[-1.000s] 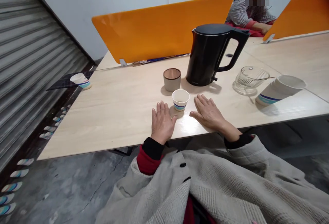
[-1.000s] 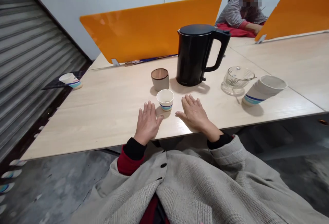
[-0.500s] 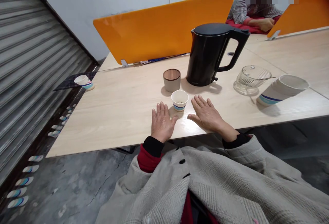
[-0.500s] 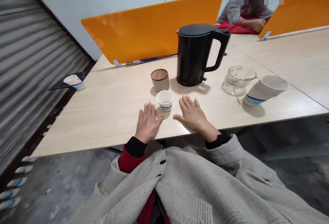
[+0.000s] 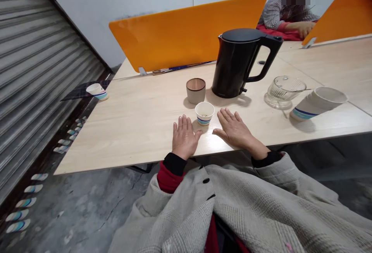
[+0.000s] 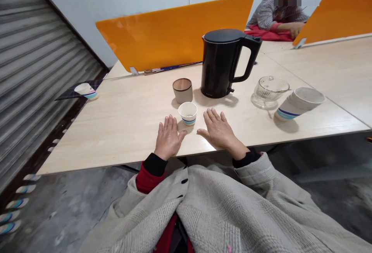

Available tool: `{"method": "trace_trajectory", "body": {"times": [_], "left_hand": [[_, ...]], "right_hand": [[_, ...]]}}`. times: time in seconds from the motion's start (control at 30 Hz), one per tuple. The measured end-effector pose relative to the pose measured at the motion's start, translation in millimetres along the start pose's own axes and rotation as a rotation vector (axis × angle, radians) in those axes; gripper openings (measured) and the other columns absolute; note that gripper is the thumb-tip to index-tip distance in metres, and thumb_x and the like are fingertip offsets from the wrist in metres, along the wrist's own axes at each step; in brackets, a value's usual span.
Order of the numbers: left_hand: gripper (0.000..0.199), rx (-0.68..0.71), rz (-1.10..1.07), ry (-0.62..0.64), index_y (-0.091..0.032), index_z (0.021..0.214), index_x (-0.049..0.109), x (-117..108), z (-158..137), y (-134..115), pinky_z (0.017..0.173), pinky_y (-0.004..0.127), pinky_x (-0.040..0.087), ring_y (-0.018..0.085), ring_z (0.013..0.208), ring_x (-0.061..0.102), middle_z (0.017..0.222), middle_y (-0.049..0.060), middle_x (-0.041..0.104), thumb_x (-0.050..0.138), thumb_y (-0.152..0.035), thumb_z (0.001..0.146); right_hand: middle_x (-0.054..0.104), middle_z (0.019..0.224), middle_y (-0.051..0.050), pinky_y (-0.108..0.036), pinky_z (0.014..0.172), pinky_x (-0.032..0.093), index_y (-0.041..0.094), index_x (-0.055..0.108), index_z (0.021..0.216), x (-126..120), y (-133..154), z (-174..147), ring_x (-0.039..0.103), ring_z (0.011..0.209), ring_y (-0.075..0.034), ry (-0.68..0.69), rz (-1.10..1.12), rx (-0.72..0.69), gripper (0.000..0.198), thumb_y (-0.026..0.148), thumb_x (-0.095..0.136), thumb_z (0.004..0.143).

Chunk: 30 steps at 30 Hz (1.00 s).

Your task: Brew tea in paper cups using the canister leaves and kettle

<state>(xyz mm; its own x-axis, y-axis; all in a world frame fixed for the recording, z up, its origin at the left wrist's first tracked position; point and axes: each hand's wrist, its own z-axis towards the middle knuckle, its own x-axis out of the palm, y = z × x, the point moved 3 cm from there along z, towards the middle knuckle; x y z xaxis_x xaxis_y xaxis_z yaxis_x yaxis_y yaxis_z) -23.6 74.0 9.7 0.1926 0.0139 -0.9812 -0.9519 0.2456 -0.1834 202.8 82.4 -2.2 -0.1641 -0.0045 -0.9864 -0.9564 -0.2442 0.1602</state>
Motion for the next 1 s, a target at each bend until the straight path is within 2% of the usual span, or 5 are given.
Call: {"method": "trace_trajectory", "body": {"times": [0.2,0.77,1.0], "left_hand": [[0.078,-0.006,0.012,0.011,-0.002,0.170,0.036,-0.1,0.3,-0.3,0.139,0.062,0.019,0.038,0.171,0.021,0.180,0.025,0.024,0.043,-0.054,0.111],[0.079,0.001,0.027,0.024,0.000,0.170,0.034,-4.5,-0.7,-2.5,0.139,0.063,0.020,0.039,0.171,0.020,0.179,0.026,0.023,0.043,-0.053,0.112],[0.081,-0.030,0.082,0.077,-0.001,0.172,0.029,-7.1,-0.4,-4.6,0.140,0.058,0.017,0.036,0.172,0.017,0.181,0.022,0.018,0.039,-0.055,0.113]], "right_hand": [[0.025,0.181,-0.022,-0.067,0.137,0.018,0.007,0.034,0.173,-1.1,0.4,0.0,0.018,0.171,-0.040,0.016,-0.003,0.002,0.096,0.075,0.034,0.105],[0.027,0.181,-0.020,-0.065,0.137,0.019,0.011,0.036,0.173,0.3,-0.2,0.0,0.019,0.171,-0.039,-0.003,-0.005,0.005,0.094,0.075,0.035,0.105],[0.027,0.181,-0.021,-0.067,0.136,0.018,0.008,0.034,0.173,0.1,0.1,-0.3,0.019,0.171,-0.040,-0.013,0.005,-0.007,0.092,0.070,0.040,0.105]]}}
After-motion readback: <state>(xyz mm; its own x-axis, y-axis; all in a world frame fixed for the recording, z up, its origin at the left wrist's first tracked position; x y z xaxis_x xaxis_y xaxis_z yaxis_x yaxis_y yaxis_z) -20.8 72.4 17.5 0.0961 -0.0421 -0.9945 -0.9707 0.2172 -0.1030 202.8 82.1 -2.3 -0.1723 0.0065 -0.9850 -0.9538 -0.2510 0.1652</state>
